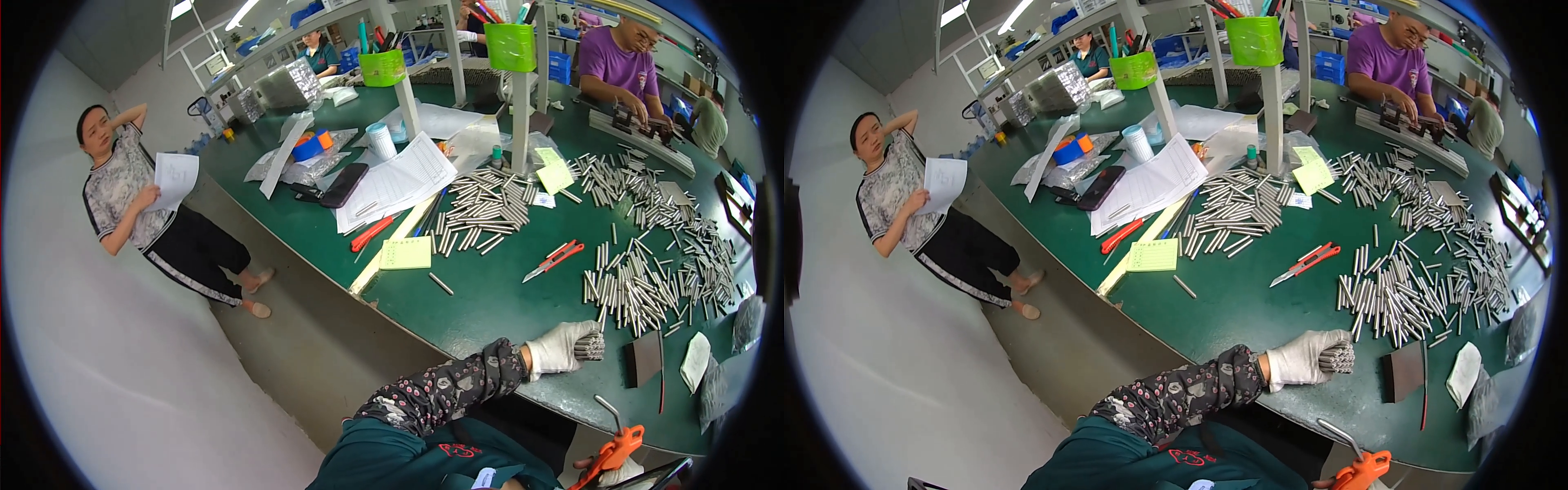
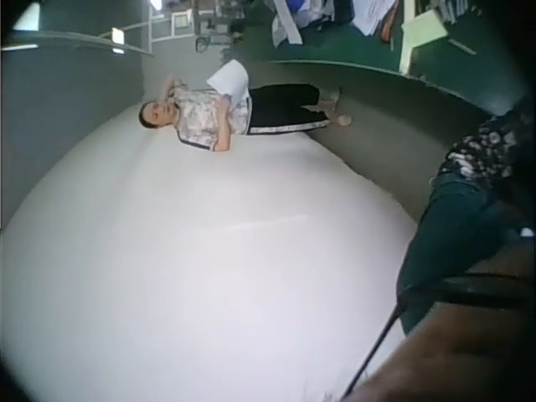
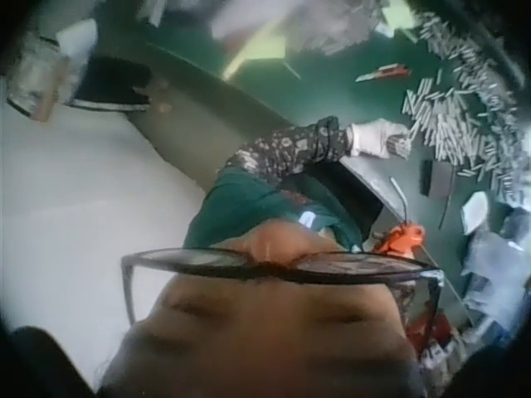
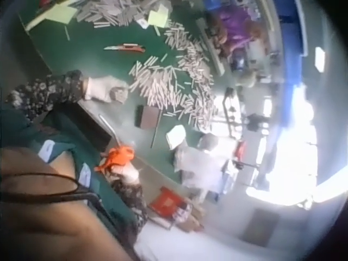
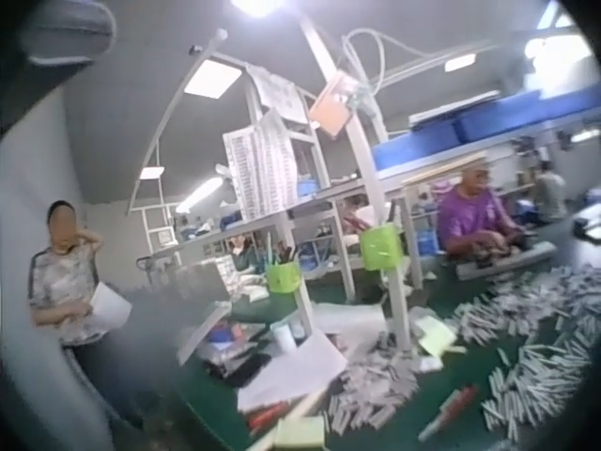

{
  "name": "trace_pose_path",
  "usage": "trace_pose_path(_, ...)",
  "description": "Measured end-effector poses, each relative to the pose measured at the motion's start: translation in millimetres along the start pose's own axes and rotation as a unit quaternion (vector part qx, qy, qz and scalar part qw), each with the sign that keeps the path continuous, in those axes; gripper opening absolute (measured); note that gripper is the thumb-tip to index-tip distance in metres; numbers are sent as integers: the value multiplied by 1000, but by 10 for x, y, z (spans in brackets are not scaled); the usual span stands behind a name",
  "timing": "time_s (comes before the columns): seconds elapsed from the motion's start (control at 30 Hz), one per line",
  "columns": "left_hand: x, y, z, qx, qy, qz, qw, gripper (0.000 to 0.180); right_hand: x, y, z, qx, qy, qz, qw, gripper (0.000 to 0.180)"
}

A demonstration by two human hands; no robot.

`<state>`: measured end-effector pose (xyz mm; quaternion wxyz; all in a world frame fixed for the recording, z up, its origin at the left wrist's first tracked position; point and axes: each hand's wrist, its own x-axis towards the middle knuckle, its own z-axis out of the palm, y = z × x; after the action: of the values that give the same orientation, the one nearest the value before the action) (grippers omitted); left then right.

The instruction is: Inserting metal rods into a circular perforated component and cleaning them with an air duster.

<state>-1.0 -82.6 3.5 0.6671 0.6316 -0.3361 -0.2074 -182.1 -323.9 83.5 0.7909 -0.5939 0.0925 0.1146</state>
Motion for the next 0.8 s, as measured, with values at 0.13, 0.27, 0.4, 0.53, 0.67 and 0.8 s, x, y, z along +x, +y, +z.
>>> trace_pose_path(0.13,-29,97,0,39,10,-16,999,54,28,46,71,-4,-20,14,1000,45)
trace_pose_path(0.27,-39,26,5,17,14,-8,1000,56,22,83,113,-12,-39,36,999,42)
trace_pose_path(0.4,-46,25,11,-4,37,-4,999,59,9,147,120,-20,-54,65,996,39)
trace_pose_path(0.53,-56,-22,-39,-55,3,-36,998,65,9,230,102,-27,-73,101,992,37)
trace_pose_path(0.67,-81,-48,-30,-48,-1,-18,999,66,-69,330,99,-36,-94,125,987,34)
trace_pose_path(0.8,-40,19,41,-63,-12,-29,998,66,-201,189,151,-43,-46,214,975,34)
